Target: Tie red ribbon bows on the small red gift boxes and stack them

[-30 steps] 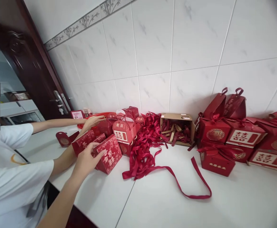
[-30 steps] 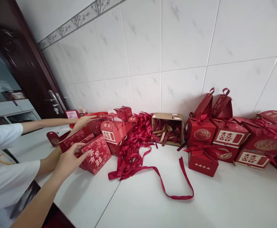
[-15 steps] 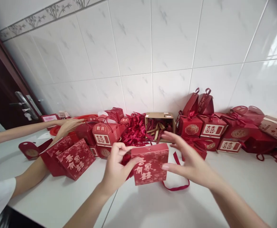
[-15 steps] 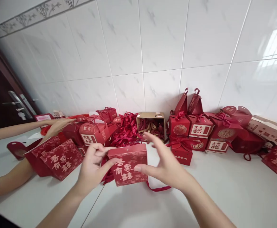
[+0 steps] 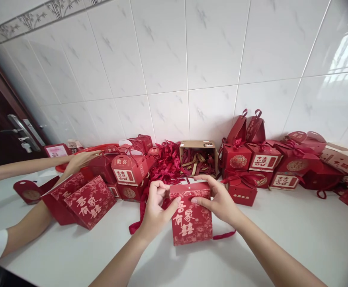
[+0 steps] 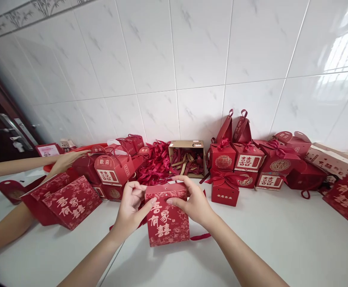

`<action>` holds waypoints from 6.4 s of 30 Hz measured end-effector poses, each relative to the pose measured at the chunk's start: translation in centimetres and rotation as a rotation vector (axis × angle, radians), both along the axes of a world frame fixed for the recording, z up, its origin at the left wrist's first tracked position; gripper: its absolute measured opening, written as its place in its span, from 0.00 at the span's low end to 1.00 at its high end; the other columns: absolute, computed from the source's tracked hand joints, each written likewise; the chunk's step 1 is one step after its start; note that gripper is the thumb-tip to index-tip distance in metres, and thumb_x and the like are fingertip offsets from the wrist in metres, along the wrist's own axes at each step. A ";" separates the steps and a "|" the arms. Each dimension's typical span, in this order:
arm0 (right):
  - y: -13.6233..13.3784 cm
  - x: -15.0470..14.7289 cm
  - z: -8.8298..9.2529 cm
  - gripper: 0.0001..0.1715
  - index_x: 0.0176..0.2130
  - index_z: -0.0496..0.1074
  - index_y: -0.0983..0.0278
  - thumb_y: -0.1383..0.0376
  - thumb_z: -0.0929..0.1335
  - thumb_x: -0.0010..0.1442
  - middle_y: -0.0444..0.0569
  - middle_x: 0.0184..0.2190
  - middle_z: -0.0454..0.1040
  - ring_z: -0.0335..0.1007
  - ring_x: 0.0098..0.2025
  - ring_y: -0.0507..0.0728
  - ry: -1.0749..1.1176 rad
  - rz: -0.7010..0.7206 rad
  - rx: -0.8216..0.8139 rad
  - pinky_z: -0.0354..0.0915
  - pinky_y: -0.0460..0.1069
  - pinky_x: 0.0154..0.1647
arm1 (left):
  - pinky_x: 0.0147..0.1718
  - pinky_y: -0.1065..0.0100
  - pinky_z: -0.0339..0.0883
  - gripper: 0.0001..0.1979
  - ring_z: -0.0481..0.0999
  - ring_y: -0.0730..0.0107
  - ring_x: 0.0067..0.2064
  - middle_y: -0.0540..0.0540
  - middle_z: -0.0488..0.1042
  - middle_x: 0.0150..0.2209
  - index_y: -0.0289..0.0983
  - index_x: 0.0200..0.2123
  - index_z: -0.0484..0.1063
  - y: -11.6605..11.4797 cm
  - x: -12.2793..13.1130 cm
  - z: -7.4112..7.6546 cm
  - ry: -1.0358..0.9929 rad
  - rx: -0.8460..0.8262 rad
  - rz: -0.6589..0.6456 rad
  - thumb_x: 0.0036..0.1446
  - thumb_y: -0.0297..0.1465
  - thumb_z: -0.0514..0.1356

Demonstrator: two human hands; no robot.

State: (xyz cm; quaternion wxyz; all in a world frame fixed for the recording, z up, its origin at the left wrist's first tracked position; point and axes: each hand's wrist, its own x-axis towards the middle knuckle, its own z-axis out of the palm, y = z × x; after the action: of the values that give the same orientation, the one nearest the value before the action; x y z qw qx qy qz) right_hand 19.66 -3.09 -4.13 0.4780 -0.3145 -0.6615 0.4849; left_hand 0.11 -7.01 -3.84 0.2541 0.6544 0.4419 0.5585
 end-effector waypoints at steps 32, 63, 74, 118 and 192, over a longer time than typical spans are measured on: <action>17.3 -2.3 -9.0 0.17 0.51 0.67 0.64 0.60 0.64 0.64 0.52 0.50 0.69 0.69 0.47 0.57 -0.509 -0.741 -0.181 0.68 0.56 0.47 | 0.40 0.68 0.70 0.05 0.77 0.66 0.36 0.46 0.77 0.32 0.37 0.31 0.76 0.6 -0.7 -3.8 -0.189 -0.199 -0.243 0.53 0.33 0.64; 6.6 -1.1 0.5 0.20 0.40 0.74 0.66 0.55 0.72 0.52 0.52 0.35 0.79 0.77 0.36 0.58 0.154 -0.471 0.081 0.72 0.53 0.40 | 0.46 0.64 0.67 0.14 0.73 0.62 0.45 0.43 0.73 0.41 0.40 0.43 0.67 -1.1 1.4 -3.8 -0.111 -0.115 -0.133 0.55 0.38 0.61; -4.2 0.1 6.3 0.08 0.32 0.79 0.54 0.69 0.73 0.54 0.44 0.34 0.74 0.71 0.37 0.50 0.313 -0.145 0.392 0.69 0.43 0.37 | 0.37 0.69 0.67 0.03 0.74 0.69 0.36 0.50 0.74 0.33 0.41 0.36 0.69 -4.7 2.5 10.7 0.429 0.175 -0.091 0.59 0.33 0.57; -5.2 -0.2 6.5 0.13 0.33 0.80 0.57 0.75 0.71 0.53 0.44 0.32 0.77 0.74 0.33 0.48 0.437 0.243 0.174 0.71 0.42 0.35 | 0.32 0.75 0.68 0.08 0.73 0.75 0.33 0.50 0.72 0.32 0.39 0.33 0.74 -2.4 1.4 10.8 0.554 0.584 -0.253 0.58 0.22 0.57; -4.1 2.2 6.0 0.13 0.37 0.64 0.59 0.68 0.71 0.54 0.45 0.33 0.71 0.70 0.33 0.53 0.190 -0.346 0.518 0.68 0.47 0.32 | 0.45 0.71 0.68 0.11 0.72 0.72 0.45 0.46 0.73 0.42 0.38 0.44 0.71 0.7 3.3 7.8 0.237 0.559 -0.444 0.62 0.22 0.53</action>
State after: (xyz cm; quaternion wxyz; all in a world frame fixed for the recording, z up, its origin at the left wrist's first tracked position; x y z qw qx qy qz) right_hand 21.89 -7.19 1.90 0.6769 -0.2435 -0.6521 0.2394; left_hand 3.44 -6.34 3.99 0.1277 0.8385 0.1461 0.5092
